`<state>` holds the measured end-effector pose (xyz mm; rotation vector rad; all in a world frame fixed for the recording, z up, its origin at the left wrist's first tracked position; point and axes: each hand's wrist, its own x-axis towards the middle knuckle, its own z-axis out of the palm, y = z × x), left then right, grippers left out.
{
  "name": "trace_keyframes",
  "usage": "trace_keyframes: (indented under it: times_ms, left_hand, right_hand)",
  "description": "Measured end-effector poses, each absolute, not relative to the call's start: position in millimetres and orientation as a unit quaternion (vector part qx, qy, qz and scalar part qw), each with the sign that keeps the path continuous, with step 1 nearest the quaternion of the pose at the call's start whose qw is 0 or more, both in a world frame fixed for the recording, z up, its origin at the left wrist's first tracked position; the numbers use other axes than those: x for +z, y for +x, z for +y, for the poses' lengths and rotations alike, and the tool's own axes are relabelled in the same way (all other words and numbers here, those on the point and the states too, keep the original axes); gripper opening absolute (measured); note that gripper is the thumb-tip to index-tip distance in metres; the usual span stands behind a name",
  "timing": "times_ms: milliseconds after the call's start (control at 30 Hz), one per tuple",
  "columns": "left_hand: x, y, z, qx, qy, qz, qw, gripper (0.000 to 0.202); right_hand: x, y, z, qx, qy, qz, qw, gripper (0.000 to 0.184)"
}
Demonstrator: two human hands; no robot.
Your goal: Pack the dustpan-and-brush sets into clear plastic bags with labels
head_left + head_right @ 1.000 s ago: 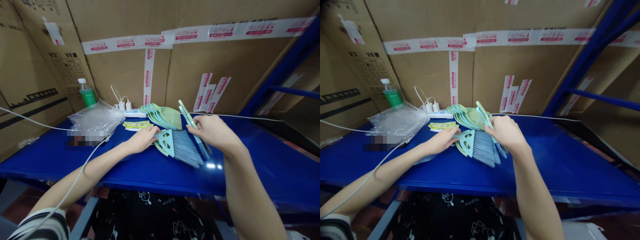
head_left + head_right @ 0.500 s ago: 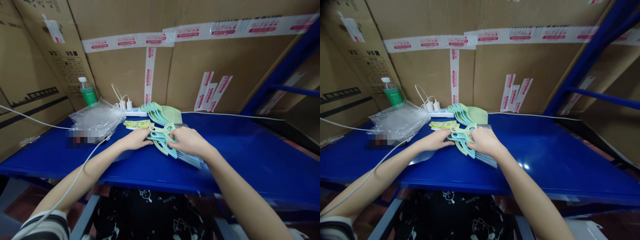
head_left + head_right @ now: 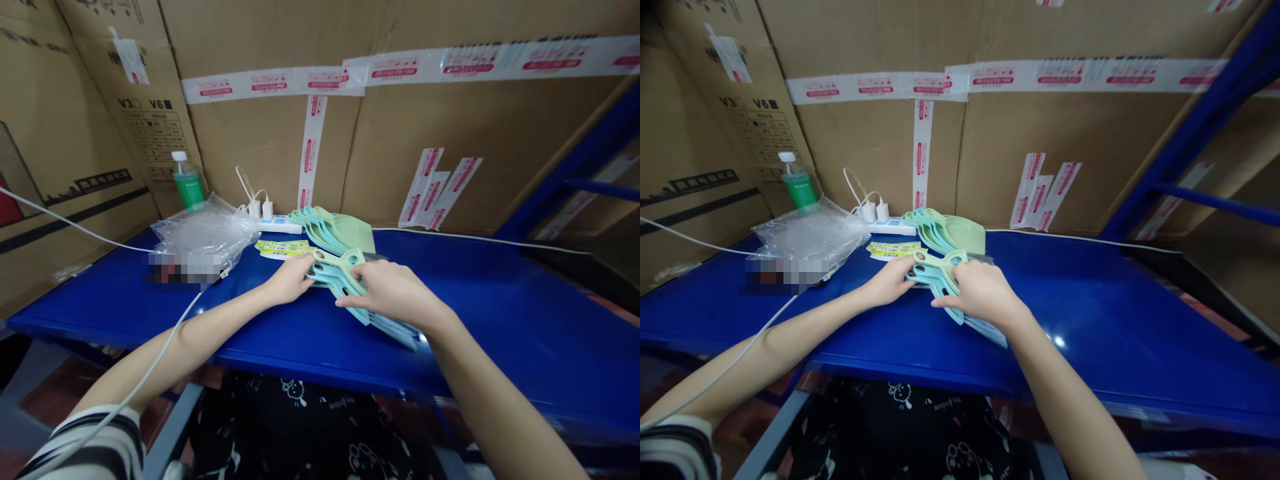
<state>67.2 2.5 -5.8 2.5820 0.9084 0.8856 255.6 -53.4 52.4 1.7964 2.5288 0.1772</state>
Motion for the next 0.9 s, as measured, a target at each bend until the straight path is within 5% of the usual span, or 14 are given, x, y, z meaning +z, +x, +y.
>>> trace_keyframes:
  times_ms: [233, 433, 900]
  left_hand:
    - [-9, 78, -1, 0.275, 0.89, 0.349, 0.102, 0.017]
    - [-8, 72, -3, 0.204, 0.912, 0.354, 0.047, 0.042]
    - [-20, 88, -7, 0.202, 0.943, 0.254, 0.071, 0.013]
  right_hand:
    - [55, 257, -61, 0.069, 0.59, 0.801, 0.069, 0.027]
    - [60, 259, -59, 0.059, 0.602, 0.792, 0.082, 0.024]
    - [70, 276, -68, 0.012, 0.576, 0.812, 0.096, 0.037]
